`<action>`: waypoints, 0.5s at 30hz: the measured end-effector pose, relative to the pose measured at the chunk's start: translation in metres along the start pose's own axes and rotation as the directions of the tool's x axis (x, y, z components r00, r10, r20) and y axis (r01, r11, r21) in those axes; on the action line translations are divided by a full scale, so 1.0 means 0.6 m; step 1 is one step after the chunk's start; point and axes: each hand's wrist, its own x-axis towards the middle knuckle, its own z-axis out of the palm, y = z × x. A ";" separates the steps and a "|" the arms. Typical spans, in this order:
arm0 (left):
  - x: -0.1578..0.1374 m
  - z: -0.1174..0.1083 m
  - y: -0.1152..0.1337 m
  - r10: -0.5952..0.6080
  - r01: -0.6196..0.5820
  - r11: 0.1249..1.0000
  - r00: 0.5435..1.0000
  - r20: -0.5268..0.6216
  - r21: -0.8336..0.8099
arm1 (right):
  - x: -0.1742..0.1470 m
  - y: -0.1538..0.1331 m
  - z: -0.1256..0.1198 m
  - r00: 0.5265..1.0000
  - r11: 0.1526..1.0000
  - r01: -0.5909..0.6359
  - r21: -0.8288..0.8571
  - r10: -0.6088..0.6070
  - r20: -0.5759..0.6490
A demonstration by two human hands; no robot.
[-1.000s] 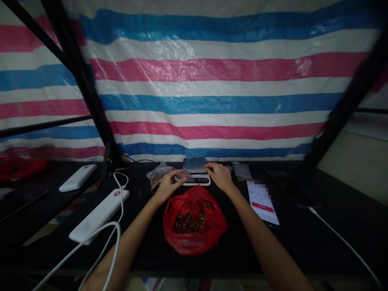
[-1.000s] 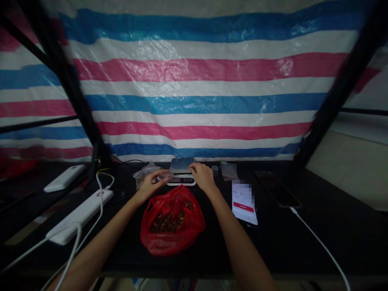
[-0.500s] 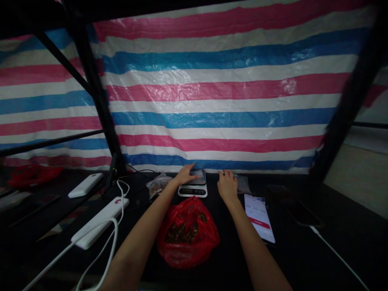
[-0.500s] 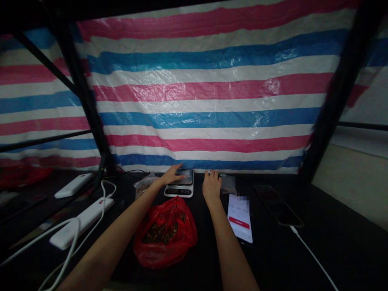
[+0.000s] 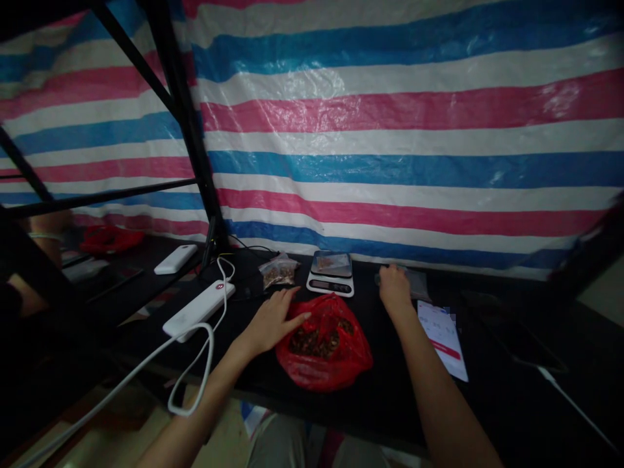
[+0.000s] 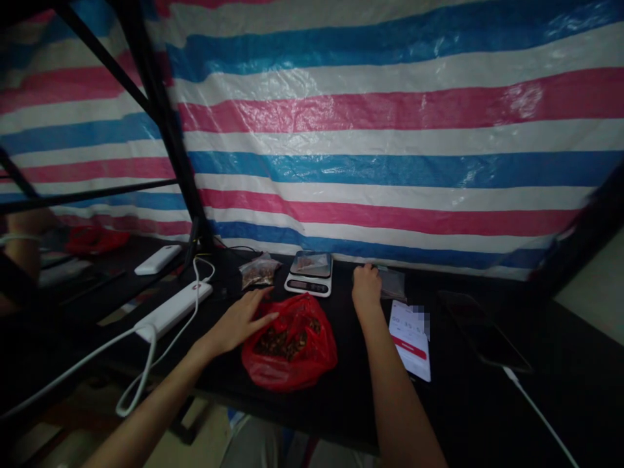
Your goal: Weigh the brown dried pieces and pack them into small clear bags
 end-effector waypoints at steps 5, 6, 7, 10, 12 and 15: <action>-0.055 0.053 -0.006 -0.179 0.178 0.983 0.983 -0.032 -0.035 | -0.023 -0.053 -0.042 0.945 0.690 0.082 0.720 -0.282 0.163; -0.058 0.062 -0.007 -0.196 0.193 0.978 0.980 -0.042 -0.077 | -0.040 -0.069 -0.054 0.907 0.596 0.095 0.798 -0.383 0.178; -0.059 0.069 -0.009 -0.216 0.208 0.970 0.975 -0.052 -0.126 | -0.060 -0.084 -0.066 0.870 0.538 0.131 0.833 -0.465 0.164; -0.054 0.082 -0.018 -0.299 0.266 0.928 0.950 -0.093 -0.263 | -0.119 -0.113 -0.105 0.753 0.515 0.300 0.803 -0.645 0.132; -0.051 0.084 -0.023 -0.316 0.269 0.913 0.942 -0.115 -0.308 | -0.144 -0.114 -0.126 0.707 0.585 0.378 0.717 -0.682 0.184; -0.051 0.080 -0.026 -0.241 0.202 0.930 0.966 -0.096 -0.308 | -0.149 -0.095 -0.142 0.689 0.725 0.459 0.513 -0.656 0.309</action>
